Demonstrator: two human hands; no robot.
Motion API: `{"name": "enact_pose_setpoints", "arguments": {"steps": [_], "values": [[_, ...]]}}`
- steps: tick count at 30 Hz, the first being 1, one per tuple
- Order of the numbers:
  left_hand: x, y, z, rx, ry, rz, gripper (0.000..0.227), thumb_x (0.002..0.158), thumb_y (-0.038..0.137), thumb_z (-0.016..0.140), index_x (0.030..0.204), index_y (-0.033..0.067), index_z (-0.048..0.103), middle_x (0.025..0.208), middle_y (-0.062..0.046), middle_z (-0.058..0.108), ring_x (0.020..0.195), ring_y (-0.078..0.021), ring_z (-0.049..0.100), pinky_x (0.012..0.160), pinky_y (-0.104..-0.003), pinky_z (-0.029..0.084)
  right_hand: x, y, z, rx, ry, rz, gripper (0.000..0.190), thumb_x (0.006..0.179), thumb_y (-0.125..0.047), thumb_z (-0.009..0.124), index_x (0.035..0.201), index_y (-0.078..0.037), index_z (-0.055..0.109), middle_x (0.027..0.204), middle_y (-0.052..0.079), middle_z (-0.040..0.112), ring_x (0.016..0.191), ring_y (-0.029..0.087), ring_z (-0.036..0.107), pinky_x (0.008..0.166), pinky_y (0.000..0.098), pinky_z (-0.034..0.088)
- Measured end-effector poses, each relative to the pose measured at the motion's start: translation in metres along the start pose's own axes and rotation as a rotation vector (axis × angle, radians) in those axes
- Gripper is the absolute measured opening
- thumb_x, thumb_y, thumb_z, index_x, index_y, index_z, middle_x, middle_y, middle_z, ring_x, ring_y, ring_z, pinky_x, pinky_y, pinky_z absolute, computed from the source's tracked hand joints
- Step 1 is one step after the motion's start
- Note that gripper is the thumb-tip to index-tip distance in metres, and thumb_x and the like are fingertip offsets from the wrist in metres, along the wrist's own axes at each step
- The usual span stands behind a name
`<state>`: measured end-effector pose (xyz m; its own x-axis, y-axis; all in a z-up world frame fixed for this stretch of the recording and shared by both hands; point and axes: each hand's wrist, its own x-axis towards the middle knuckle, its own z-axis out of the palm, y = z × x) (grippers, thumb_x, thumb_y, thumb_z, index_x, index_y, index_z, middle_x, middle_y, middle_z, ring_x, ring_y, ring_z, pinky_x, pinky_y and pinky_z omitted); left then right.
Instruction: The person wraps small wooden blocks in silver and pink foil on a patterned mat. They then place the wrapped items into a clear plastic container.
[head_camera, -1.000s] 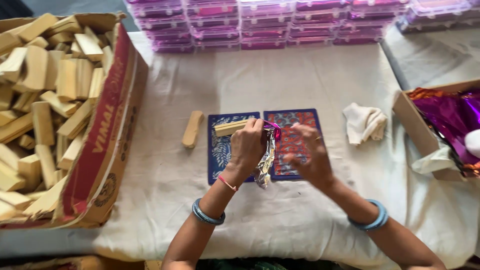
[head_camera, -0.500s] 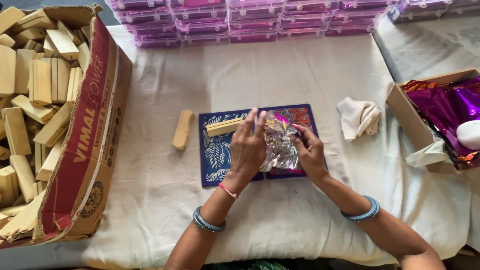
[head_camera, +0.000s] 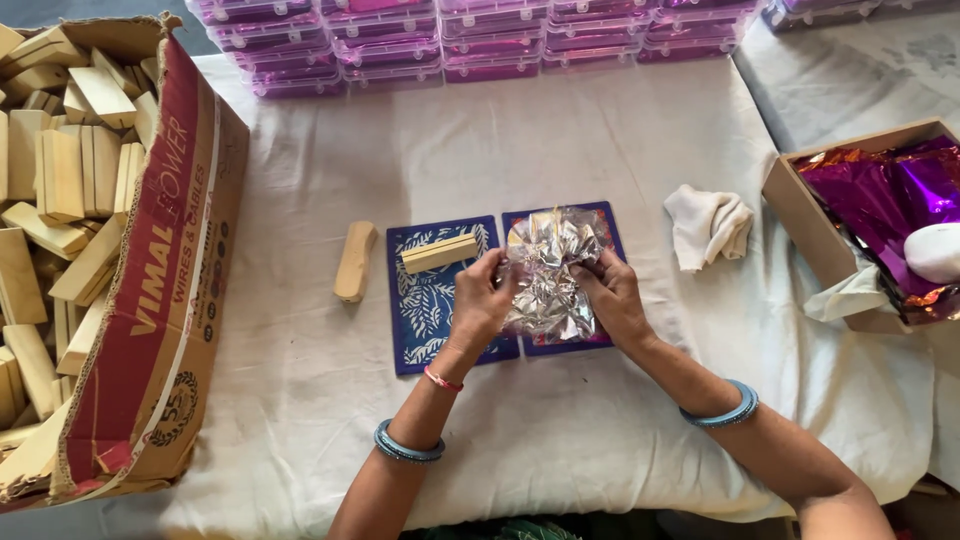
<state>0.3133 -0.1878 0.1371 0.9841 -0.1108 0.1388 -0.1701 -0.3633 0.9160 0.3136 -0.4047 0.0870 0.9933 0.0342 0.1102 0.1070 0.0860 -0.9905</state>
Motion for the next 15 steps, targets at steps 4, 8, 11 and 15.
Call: {"name": "enact_pose_setpoints", "arguments": {"steps": [4,8,11,15], "values": [[0.007,-0.021,-0.005,-0.113,0.136,-0.049,0.021,0.099,0.019,0.064,0.103,0.0011,0.075,0.077,-0.004,0.074,0.055,-0.0071,0.061,0.045,-0.028,0.051,0.003,-0.003,0.0,-0.054,0.029,0.006,0.025,0.102,-0.009,0.064,0.126,-0.001,0.063,0.101,0.0,0.07,0.088,0.004,0.061,0.078,0.0193,0.051],[0.012,-0.021,-0.016,-0.092,0.256,-0.004,0.019,0.099,0.015,0.066,0.101,-0.001,0.076,0.074,-0.004,0.073,0.056,-0.0066,0.057,0.046,-0.029,0.046,0.009,0.002,-0.009,-0.187,0.069,-0.004,0.027,0.102,-0.008,0.065,0.127,0.001,0.063,0.099,0.001,0.067,0.085,0.004,0.058,0.073,0.0206,0.049],[0.011,-0.02,-0.019,-0.043,0.309,0.024,0.017,0.1,0.012,0.067,0.102,-0.0013,0.077,0.071,-0.007,0.072,0.058,-0.0084,0.057,0.049,-0.031,0.044,0.012,-0.01,-0.011,-0.18,0.034,-0.034,0.032,0.099,-0.009,0.063,0.128,0.001,0.059,0.104,-0.001,0.071,0.093,0.004,0.069,0.079,0.0203,0.057],[0.01,-0.018,-0.016,0.056,0.328,0.1,0.014,0.097,0.01,0.067,0.102,-0.0008,0.075,0.077,-0.013,0.074,0.06,-0.0152,0.067,0.053,-0.033,0.051,0.008,-0.02,-0.008,-0.542,0.101,-0.174,0.047,0.088,-0.002,0.072,0.133,0.0,0.059,0.108,0.007,0.069,0.096,0.014,0.066,0.074,0.0262,0.056]]}}
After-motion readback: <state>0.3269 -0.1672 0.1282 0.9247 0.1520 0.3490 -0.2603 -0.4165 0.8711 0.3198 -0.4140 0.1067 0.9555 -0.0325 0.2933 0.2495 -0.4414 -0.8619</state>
